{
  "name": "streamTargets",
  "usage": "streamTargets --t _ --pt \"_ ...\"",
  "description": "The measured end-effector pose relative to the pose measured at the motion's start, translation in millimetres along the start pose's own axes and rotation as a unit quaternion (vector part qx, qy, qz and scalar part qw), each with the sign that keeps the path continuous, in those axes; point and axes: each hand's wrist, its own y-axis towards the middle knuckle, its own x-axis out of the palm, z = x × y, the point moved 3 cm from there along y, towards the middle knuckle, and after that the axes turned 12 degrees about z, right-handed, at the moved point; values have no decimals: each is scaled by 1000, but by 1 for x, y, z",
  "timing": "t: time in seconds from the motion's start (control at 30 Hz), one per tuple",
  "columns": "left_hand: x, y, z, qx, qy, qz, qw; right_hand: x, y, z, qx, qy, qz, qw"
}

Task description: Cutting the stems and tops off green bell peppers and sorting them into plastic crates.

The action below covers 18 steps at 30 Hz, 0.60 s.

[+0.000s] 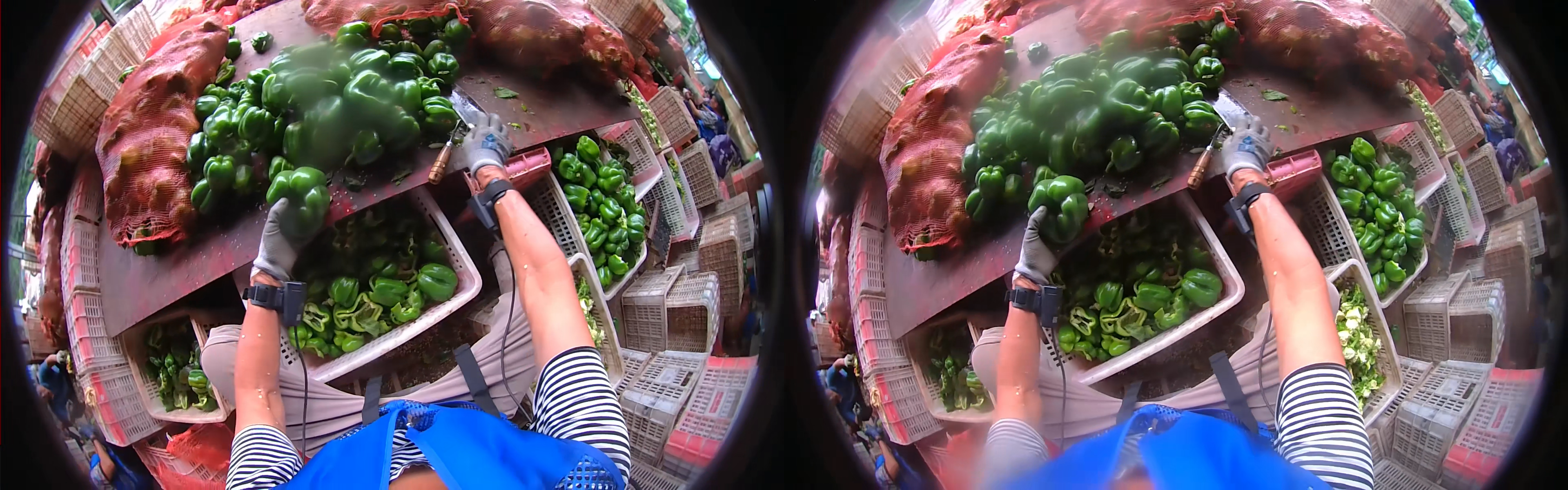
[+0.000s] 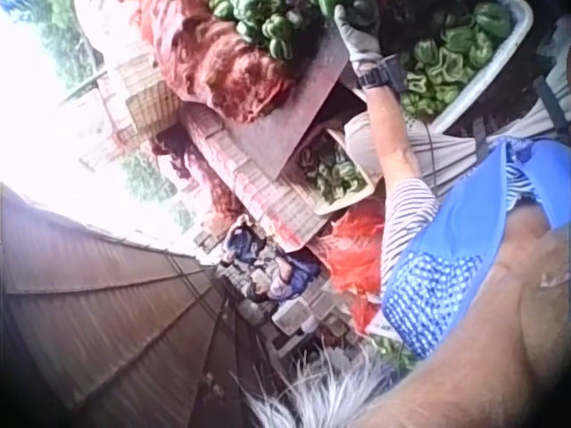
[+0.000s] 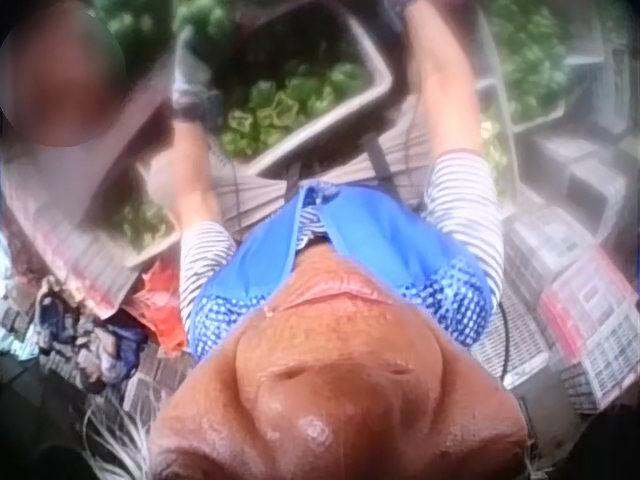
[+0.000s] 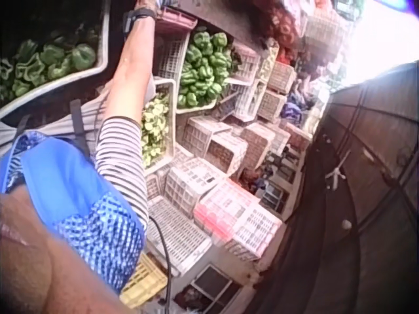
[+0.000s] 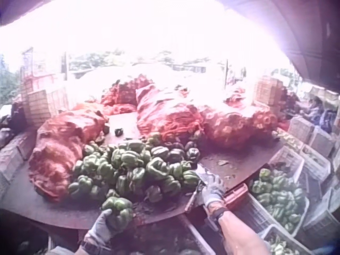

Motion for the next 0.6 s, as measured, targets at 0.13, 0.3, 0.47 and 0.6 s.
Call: streamTargets --t 0.13,0.3,0.47,0.6 --pt "14 -4 -29 -31 -44 -12 998 19 11 38 26 -29 -195 980" --pt "16 -36 -55 -41 -50 2 998 16 25 38 -8 -54 -187 981" --pt "19 -67 -72 -63 -99 -17 993 -16 41 51 -22 7 -163 986" --pt "23 -70 -95 -92 -90 -13 992 -41 29 133 172 535 -158 812"
